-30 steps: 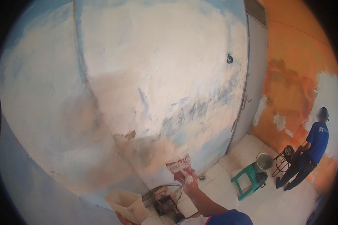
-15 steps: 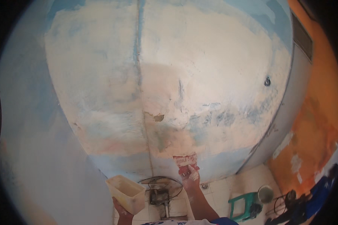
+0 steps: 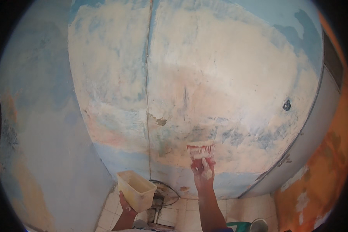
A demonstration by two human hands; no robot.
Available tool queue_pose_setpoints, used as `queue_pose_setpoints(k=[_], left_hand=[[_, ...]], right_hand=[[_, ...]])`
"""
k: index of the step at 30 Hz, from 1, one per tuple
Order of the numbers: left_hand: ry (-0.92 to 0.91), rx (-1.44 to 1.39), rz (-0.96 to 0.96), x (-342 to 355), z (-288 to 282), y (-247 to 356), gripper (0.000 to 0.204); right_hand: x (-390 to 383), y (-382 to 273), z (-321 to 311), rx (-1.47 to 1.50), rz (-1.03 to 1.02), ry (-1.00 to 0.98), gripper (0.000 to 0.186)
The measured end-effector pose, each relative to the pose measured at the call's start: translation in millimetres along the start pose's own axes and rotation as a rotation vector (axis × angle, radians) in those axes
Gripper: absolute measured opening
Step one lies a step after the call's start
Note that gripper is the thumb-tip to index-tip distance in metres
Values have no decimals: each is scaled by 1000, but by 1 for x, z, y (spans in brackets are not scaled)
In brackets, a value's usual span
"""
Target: The person applies plaster to a wall using a hand-held spreader tool. The person repeatedly scrapes the tool into a small container of plaster, then spreads the material onto the wall surface with upward and downward strokes, covering various sections of the wall.
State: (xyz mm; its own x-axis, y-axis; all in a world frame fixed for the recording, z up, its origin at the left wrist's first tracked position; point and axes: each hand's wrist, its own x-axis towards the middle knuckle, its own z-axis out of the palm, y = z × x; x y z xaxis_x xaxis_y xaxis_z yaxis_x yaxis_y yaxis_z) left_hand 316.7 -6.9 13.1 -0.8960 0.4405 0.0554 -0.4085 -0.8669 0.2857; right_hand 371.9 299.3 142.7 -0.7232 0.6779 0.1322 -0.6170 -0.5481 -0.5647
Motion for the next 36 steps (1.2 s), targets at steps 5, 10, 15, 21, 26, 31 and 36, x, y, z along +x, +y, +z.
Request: queue_pose_setpoints(k=[5, 10, 15, 21, 26, 31, 36], left_hand=[[-2, -66, 19, 24, -15, 18, 67], [-14, -23, 51, 66, -36, 72, 67], [9, -17, 26, 108, -64, 137, 68], [31, -74, 43, 141, -76, 160, 68], [108, -71, 124, 151, -86, 151, 71], [101, -31, 204, 152, -80, 138, 71], [130, -45, 351, 137, -61, 111, 69]], right_hand=[[64, 2, 98, -58, -273, -253, 28], [147, -13, 200, -149, -532, -326, 33], [185, -24, 312, -117, -646, -465, 34], [211, -27, 385, -53, -620, -496, 34], [215, 2, 425, -86, -571, -607, 36], [239, 14, 438, -108, -557, -745, 36], [245, 16, 440, -95, -495, -871, 38]])
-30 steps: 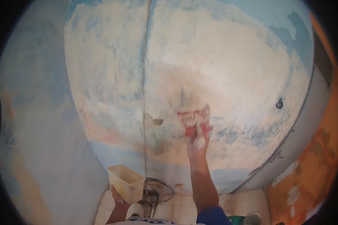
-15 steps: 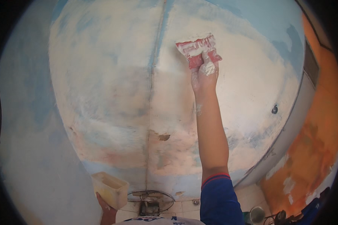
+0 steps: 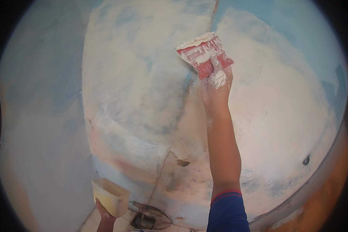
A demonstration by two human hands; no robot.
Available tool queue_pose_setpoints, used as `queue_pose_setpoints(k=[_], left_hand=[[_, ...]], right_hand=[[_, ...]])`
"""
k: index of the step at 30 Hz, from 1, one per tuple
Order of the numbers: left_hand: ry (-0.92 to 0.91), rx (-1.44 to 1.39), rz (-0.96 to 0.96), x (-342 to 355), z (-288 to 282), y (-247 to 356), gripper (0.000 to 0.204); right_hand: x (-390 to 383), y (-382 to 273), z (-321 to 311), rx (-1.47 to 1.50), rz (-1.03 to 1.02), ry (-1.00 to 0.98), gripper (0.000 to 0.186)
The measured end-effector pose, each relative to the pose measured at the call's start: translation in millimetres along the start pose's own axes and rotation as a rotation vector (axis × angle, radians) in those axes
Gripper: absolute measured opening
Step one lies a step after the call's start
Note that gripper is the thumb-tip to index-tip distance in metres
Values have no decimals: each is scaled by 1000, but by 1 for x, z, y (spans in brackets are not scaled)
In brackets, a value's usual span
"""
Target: The person applies plaster to a wall using a hand-held spreader tool. The person repeatedly scrapes the tool into a small container of plaster, then spreads the material onto the wall surface with upward and downward strokes, covering various sections of the wall.
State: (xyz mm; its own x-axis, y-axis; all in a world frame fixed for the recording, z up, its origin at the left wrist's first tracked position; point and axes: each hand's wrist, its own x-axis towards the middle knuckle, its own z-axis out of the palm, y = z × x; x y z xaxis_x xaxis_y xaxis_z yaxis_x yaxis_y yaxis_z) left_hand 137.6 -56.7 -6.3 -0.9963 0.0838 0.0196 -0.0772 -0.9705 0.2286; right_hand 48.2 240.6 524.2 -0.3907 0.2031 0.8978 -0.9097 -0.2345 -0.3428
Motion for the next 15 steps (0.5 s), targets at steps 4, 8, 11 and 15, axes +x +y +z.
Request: queue_pose_setpoints(k=[4, 8, 11, 15], left_hand=[[60, 40, 33, -29, 12, -11, 68], [49, 23, 71, -50, 20, -14, 68], [5, 30, 82, -55, -1, -1, 68], [17, 108, 72, -49, 0, 11, 70]], right_hand=[[4, -4, -16, 69, 18, -69, 38], [1, -7, -9, 137, 4, -58, 38], [-4, -2, 4, 261, -32, -81, 38], [-9, 11, -11, 400, -76, -5, 35]])
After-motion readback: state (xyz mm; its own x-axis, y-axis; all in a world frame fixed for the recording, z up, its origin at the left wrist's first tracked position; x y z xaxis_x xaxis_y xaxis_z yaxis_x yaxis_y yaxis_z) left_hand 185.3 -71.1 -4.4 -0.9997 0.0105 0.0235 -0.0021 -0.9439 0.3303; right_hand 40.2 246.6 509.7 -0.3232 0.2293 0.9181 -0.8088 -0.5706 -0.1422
